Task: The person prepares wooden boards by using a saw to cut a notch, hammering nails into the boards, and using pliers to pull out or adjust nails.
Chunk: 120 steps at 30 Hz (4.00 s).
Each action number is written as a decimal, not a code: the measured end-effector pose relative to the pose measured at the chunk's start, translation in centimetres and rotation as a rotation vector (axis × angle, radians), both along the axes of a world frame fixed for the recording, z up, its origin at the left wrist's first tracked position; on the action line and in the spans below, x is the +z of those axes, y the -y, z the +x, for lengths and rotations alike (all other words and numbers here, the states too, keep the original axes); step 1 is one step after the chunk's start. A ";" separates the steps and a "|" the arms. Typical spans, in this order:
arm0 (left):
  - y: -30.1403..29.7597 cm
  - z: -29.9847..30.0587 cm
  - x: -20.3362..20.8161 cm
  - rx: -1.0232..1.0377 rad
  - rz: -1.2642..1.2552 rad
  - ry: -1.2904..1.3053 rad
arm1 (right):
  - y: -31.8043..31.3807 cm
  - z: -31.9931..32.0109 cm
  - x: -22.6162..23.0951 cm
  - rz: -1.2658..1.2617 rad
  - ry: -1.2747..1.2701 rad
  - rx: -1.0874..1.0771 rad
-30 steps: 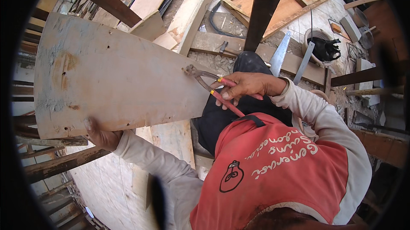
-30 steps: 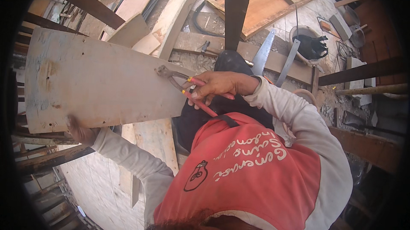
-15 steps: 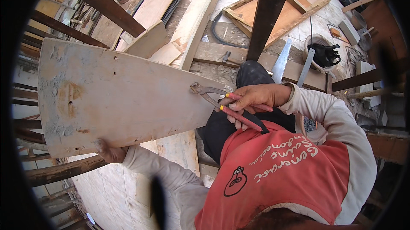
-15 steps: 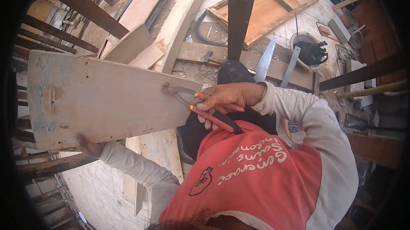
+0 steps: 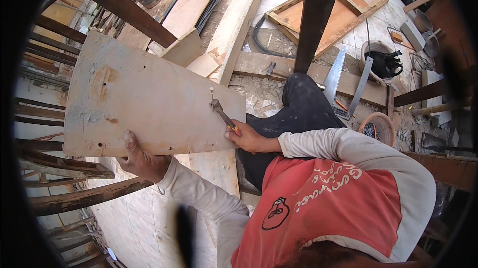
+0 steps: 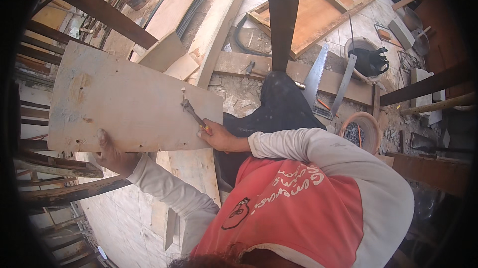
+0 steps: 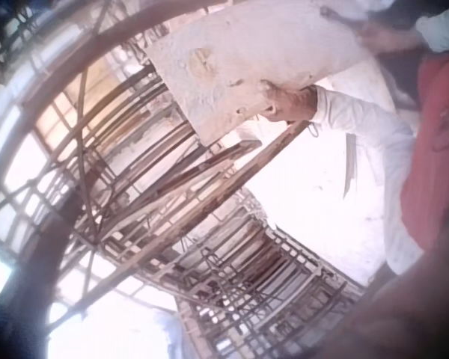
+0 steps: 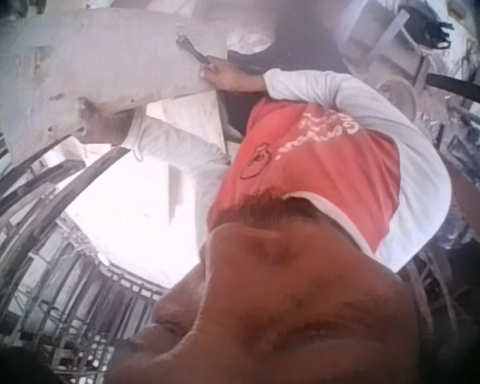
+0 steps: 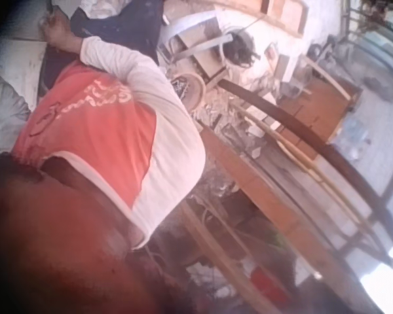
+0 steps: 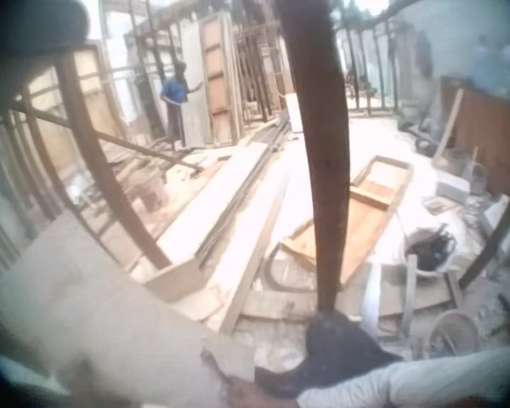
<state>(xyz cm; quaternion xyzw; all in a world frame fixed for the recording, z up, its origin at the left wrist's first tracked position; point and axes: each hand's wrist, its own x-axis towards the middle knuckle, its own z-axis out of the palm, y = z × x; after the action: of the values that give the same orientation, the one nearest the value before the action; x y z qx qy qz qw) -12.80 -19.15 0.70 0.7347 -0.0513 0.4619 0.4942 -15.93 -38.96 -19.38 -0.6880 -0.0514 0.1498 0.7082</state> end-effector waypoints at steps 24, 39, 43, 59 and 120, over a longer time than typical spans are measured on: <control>-13.6 -8.1 -1.8 -0.834 -0.844 0.178 | 11.0 4.7 -3.2 0.232 -0.253 0.166; 2.9 -5.7 -23.4 -0.498 -1.407 -0.121 | 23.0 -6.0 2.0 0.372 -0.251 -0.337; 4.9 -4.2 -25.9 -0.421 -1.458 -0.264 | 25.0 -8.4 3.6 0.444 -0.295 -0.335; -13.3 15.6 -37.3 0.089 -1.477 -0.461 | 28.7 -8.9 -5.2 0.484 -0.570 -0.544; -2.6 -5.9 -21.6 0.423 -0.628 -0.820 | 13.1 -1.2 -1.2 0.492 -0.578 -0.078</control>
<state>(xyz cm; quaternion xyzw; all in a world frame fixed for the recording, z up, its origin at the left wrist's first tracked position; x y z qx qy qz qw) -18.71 -16.56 -20.85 0.6659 0.4340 0.2205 0.5653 -17.11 -52.02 -20.62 -0.4284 0.1420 0.2938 0.8426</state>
